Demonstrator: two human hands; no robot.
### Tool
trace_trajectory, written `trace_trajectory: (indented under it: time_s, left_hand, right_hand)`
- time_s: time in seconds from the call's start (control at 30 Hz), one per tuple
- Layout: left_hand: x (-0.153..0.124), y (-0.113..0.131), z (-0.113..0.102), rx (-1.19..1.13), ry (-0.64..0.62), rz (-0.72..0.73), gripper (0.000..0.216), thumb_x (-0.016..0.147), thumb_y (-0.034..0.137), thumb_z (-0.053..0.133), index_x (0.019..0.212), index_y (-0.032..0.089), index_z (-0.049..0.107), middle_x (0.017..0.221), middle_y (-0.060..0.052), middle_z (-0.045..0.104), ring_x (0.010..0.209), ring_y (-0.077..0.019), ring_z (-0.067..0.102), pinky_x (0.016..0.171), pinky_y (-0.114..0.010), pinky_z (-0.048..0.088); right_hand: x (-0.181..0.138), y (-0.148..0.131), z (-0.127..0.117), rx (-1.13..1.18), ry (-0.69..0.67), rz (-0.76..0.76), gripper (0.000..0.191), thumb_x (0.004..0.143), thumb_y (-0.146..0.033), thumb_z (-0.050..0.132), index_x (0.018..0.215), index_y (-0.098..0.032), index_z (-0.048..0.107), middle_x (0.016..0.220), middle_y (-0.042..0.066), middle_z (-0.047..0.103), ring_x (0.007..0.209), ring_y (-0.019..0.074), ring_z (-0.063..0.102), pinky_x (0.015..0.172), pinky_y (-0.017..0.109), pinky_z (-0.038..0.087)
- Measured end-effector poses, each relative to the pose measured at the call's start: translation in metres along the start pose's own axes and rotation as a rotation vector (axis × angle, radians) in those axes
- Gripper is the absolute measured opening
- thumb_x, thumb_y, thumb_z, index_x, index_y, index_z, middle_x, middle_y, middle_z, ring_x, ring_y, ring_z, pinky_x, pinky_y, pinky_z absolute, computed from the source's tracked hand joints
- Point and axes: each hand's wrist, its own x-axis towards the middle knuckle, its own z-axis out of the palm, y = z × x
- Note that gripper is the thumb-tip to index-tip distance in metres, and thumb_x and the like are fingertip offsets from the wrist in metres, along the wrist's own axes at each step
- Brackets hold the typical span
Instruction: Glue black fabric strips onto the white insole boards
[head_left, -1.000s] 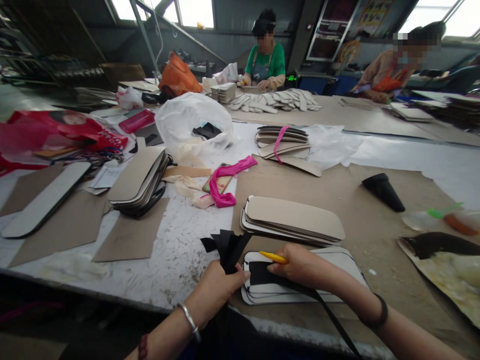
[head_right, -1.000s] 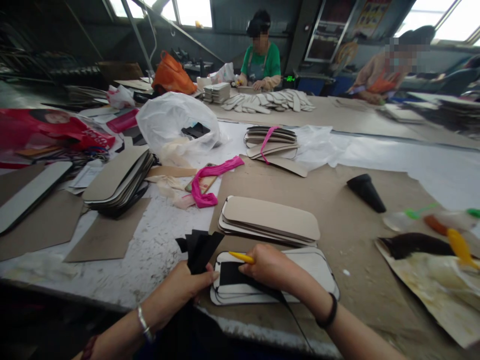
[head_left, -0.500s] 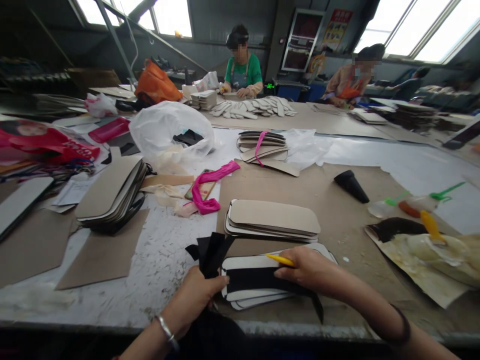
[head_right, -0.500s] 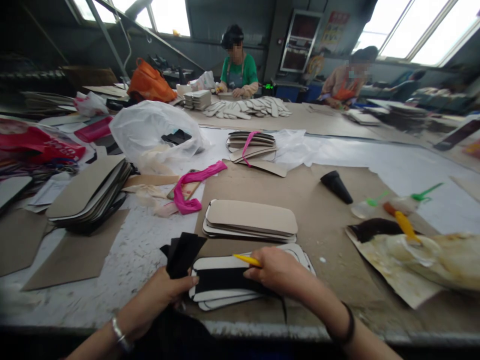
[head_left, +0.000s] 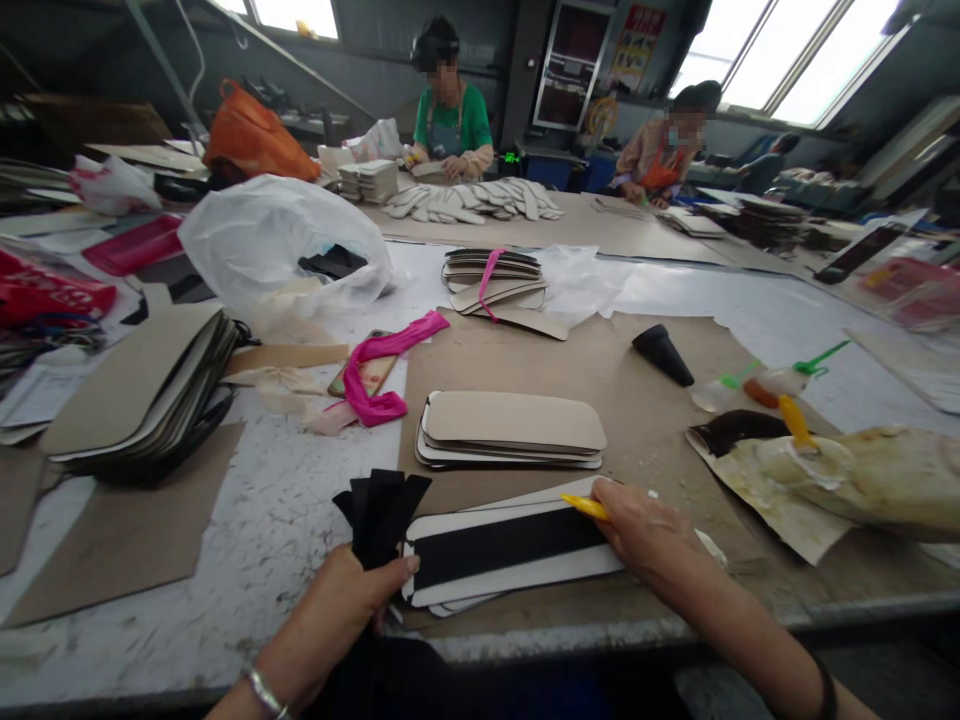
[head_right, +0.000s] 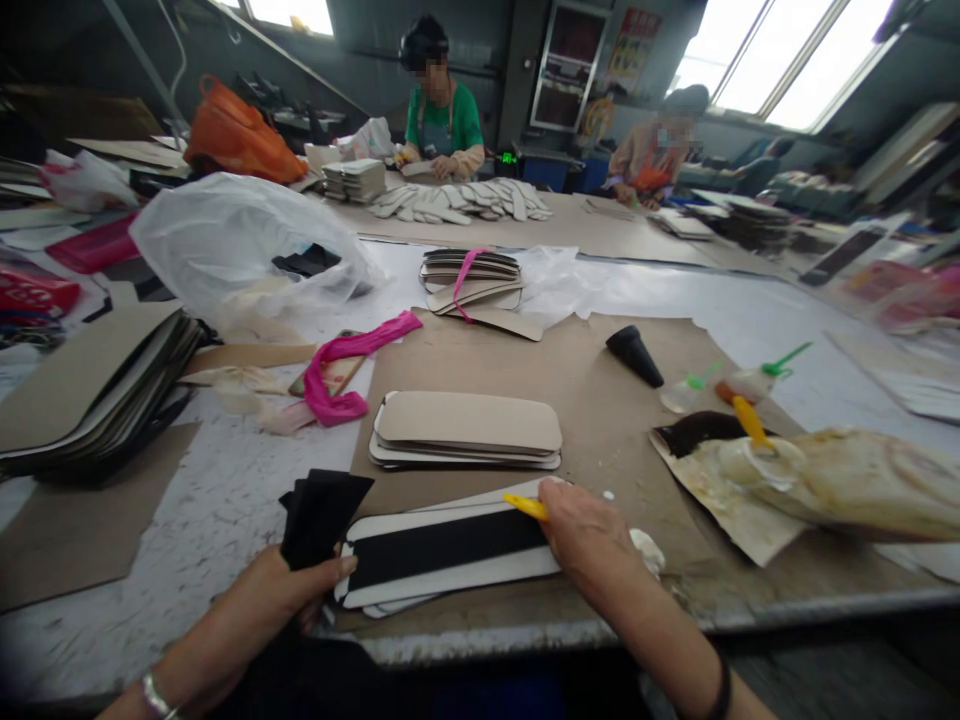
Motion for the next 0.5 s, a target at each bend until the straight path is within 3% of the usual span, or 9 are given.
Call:
trace_trajectory:
  time_s: [0.2,0.37,0.5]
  left_hand:
    - [0.0026,0.0042,0.002,0.082,-0.001,-0.021,0.039,0.053,0.055,0.054,0.037,0.022,0.04,0.034,0.002,0.041,0.039,-0.0139,0.04,0.05,-0.028,0.031]
    - [0.001,0.0005,0.0021,0.065,-0.026,-0.008,0.04,0.06,0.052,0.054,0.039,0.022,0.039,0.036,0.003,0.043,0.04,-0.0136,0.04,0.049,-0.027,0.031]
    - [-0.0002,-0.0006,0.0042,0.045,0.027,-0.009,0.039,0.059,0.05,0.057,0.039,0.022,0.039,0.034,0.004,0.039,0.039,-0.0135,0.039,0.048,-0.027,0.03]
  right_hand:
    - [-0.0043,0.0044,0.0037,-0.016,0.018,-0.05,0.005,0.084,-0.019,0.048,0.081,-0.018,0.052,0.079,0.007,0.059,0.074,0.0232,0.057,0.062,0.031,0.039]
    - [-0.0051,0.0011,0.0045,0.002,0.021,-0.072,0.006,0.082,-0.012,0.05,0.08,-0.018,0.052,0.083,0.007,0.059,0.079,0.0218,0.056,0.067,0.03,0.041]
    - [-0.0043,-0.0022,0.0038,0.005,0.032,-0.067,0.008,0.08,-0.011,0.052,0.08,-0.018,0.052,0.083,0.006,0.059,0.078,0.0213,0.057,0.066,0.029,0.041]
